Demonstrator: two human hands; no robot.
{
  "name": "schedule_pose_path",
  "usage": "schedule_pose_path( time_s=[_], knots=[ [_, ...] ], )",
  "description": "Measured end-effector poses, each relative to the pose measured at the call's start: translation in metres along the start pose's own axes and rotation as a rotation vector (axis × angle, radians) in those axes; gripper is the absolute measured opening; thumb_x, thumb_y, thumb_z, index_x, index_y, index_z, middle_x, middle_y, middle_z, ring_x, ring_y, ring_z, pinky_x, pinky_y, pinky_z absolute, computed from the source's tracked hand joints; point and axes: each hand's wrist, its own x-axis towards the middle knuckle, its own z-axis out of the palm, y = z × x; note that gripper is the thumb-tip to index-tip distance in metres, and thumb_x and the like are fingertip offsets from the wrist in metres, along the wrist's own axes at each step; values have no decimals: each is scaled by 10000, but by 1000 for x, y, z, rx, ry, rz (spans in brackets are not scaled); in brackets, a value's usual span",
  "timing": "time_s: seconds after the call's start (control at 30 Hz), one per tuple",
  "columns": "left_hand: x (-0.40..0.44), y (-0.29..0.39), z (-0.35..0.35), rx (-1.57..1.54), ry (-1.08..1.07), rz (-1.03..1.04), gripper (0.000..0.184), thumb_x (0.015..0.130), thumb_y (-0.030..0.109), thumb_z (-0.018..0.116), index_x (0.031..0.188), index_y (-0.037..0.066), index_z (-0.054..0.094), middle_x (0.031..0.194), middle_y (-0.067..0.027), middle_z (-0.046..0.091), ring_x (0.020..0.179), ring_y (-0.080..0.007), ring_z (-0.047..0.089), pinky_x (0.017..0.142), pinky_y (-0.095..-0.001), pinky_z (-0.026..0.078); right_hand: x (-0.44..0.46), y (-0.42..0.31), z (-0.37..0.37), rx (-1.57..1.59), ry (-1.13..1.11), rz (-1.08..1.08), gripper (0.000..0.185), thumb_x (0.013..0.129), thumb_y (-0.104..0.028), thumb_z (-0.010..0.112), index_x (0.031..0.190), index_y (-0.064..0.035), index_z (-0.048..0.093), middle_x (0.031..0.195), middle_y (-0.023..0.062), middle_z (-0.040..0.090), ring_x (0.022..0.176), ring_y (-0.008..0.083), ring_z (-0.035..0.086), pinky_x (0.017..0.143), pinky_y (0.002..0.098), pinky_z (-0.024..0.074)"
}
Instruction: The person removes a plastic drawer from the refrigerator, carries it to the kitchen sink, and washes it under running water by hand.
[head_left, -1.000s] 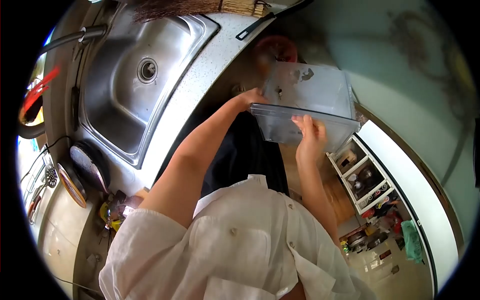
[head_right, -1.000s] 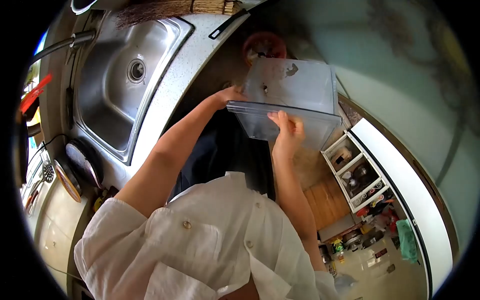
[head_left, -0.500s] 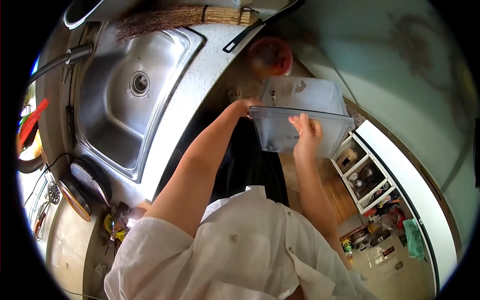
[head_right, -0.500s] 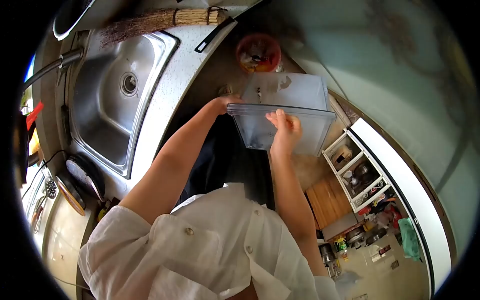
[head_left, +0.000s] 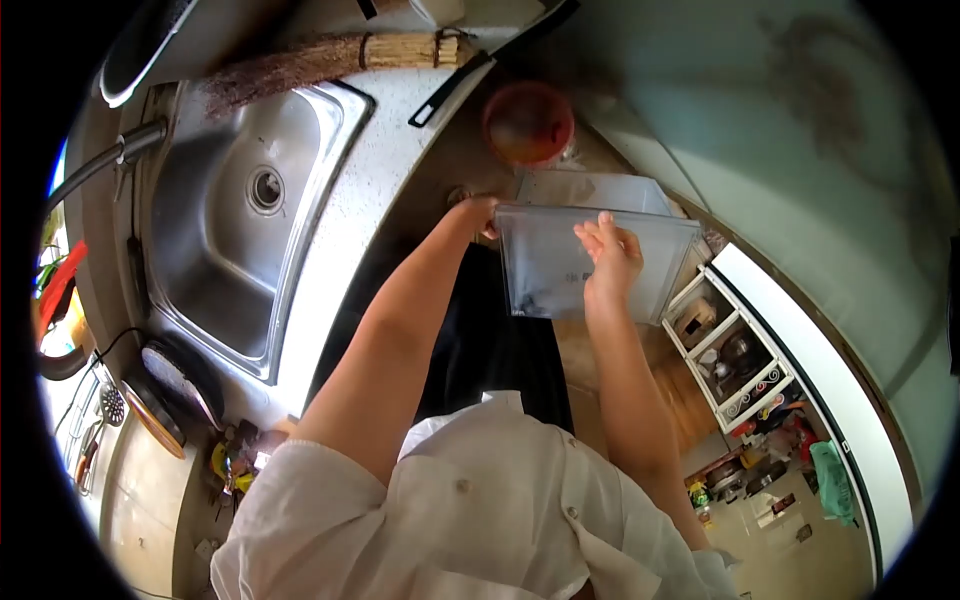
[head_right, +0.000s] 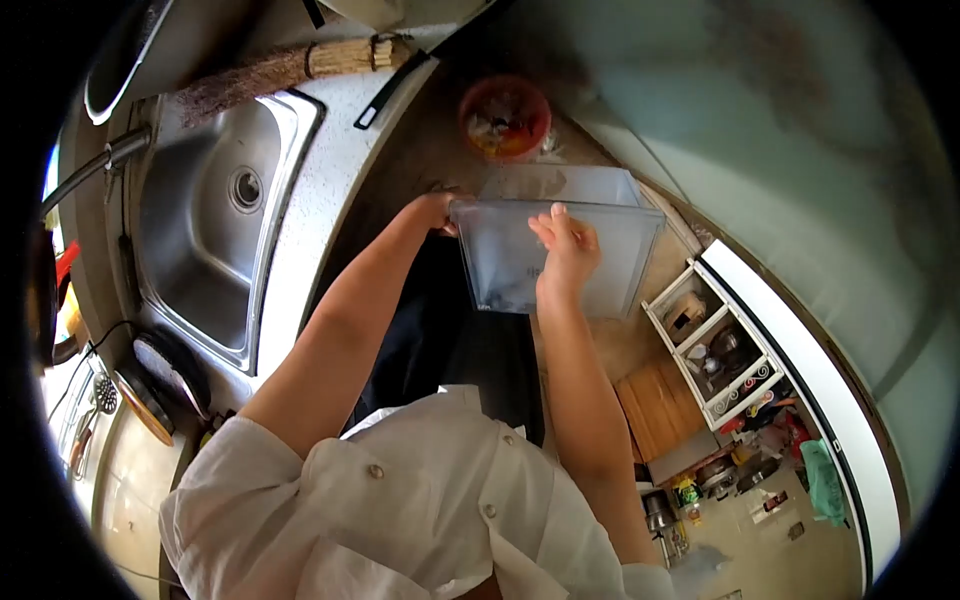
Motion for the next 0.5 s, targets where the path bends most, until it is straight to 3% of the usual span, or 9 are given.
schedule_pose_path(
  time_s=[0.1,0.23,0.33,0.4,0.47,0.5],
  knots=[
    [10,-4,-1,-38,-23,-49,142,760,57,596,888,98,645,682,-34,570,516,-130,510,426,-281,404,12,18,-10,-5,-9,-13,272,795,-186,714,846,-1,521,795,153,640,723,285,670,744,327,499],
    [11,5,6,-96,-79,-101,73,764,155,614,763,87,640,641,-38,558,480,-144,489,410,-289,401,6,20,-20,16,-17,-8,258,803,-192,704,830,-14,519,778,143,632,724,283,664,762,358,520],
    [-35,40,38,14,76,-84,198,779,236,606,661,77,607,561,-35,529,441,-150,471,388,-290,378,-13,-2,-23,75,-29,-32,239,806,-180,698,820,-20,521,764,138,626,711,275,655,765,378,532],
    [-79,71,63,453,113,45,223,793,259,598,661,79,599,579,-42,538,459,-152,490,393,-294,385,-38,-29,-29,129,-46,-70,226,803,-165,698,815,-22,524,761,141,624,698,270,649,761,386,536],
    [-67,73,59,532,101,22,193,763,271,630,716,84,611,597,-36,544,464,-164,493,397,-295,402,-41,-30,-30,125,-58,-103,203,807,-138,686,812,-12,528,787,154,622,706,269,643,764,397,542],
    [-33,46,48,380,65,-78,193,726,271,666,772,88,628,606,-26,546,460,-175,487,399,-294,416,-38,-22,-29,105,-47,-87,198,810,-133,682,811,-10,526,789,157,621,709,269,642,765,399,543]
  ],
)
